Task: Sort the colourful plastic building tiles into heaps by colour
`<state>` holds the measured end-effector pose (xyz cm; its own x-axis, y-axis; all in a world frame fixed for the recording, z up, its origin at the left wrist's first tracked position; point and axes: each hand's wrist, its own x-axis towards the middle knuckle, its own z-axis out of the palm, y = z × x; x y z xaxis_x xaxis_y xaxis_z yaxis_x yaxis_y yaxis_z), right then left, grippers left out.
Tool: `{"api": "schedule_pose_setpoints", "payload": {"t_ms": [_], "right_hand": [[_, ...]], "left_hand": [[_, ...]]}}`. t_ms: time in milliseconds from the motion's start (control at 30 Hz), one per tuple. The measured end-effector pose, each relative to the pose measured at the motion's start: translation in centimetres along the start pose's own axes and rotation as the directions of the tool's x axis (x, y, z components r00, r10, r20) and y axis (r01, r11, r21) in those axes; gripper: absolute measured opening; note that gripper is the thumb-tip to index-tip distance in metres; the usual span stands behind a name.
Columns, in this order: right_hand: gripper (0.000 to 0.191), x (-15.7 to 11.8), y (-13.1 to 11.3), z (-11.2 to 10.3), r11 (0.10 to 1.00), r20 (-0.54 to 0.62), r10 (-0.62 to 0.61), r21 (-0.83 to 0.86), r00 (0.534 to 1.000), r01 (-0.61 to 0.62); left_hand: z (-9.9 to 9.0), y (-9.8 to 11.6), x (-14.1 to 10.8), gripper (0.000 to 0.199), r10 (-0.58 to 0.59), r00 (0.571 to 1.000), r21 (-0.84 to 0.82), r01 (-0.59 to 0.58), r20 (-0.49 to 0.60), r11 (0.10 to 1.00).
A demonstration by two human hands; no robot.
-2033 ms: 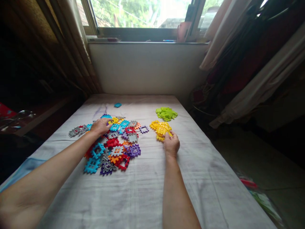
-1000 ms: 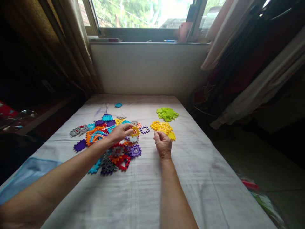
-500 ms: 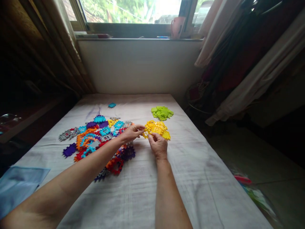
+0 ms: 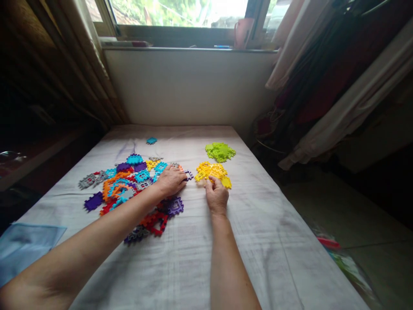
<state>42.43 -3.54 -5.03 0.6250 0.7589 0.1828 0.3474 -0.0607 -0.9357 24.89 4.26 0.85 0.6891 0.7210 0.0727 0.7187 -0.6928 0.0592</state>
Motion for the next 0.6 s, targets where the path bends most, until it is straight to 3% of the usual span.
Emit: {"api": "schedule_pose_setpoints", "payload": {"t_ms": [233, 367, 433, 600], "right_hand": [[0.035, -0.2, -0.7, -0.4, 1.0, -0.028, -0.005, 0.009, 1.0, 0.005], [0.037, -0.1, -0.7, -0.4, 0.999, -0.028, 0.008, 0.032, 1.0, -0.007], [0.039, -0.1, -0.7, -0.3, 0.999, -0.033, 0.021, 0.043, 0.999, -0.019], [0.04, 0.0, -0.5, -0.2, 0.999, -0.039, 0.019, 0.04, 0.999, -0.017]], "left_hand": [[-1.1, -0.3, 0.2, 0.037, -0.108, 0.994, 0.088, 0.108, 0.003, 0.99], [-2.0, -3.0, 0.1, 0.036, -0.252, 0.968, 0.091, 0.252, -0.014, 0.963], [-2.5, -5.2, -0.2, 0.037, -0.371, 0.928, 0.113, 0.372, -0.026, 0.921], [-2.9, -10.0, -1.0, 0.046, -0.642, 0.766, 0.157, 0.631, 0.027, 0.759]]}}
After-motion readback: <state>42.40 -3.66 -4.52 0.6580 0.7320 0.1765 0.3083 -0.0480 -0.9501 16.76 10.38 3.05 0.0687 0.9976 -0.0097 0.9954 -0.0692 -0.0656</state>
